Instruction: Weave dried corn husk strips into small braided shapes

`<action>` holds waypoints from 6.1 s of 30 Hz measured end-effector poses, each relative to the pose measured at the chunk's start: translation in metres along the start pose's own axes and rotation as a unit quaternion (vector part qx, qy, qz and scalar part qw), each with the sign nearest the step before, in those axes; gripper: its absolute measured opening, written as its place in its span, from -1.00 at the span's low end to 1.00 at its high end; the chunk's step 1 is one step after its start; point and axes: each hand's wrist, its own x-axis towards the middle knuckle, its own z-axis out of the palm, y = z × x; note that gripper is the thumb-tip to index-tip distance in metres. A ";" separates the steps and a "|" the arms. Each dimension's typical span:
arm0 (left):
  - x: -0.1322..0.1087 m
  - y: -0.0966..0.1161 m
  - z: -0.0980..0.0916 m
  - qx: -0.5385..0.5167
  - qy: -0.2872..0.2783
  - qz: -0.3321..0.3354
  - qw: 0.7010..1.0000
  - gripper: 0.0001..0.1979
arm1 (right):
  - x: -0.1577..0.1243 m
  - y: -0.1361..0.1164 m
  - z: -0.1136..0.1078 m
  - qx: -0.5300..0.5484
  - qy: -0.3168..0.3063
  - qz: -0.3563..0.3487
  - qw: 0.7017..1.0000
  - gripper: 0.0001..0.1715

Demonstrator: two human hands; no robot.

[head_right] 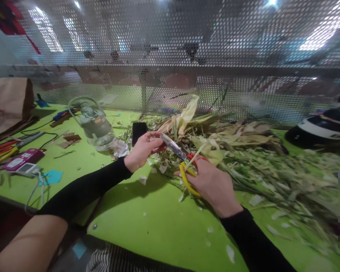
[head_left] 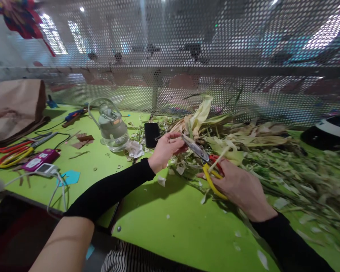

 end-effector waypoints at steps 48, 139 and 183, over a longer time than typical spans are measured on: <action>-0.013 -0.064 -0.008 0.504 -0.381 0.097 0.769 -0.93 | -0.015 0.006 -0.022 0.446 0.186 -0.027 0.875 -0.89; -0.030 0.000 -0.004 0.559 -0.273 0.373 0.689 -0.79 | -0.012 0.004 -0.015 0.315 0.076 -0.119 0.939 -0.87; -0.022 -0.016 -0.001 0.266 -0.281 -0.071 0.919 -0.70 | -0.012 -0.001 -0.006 0.485 -0.026 -0.013 0.874 -0.64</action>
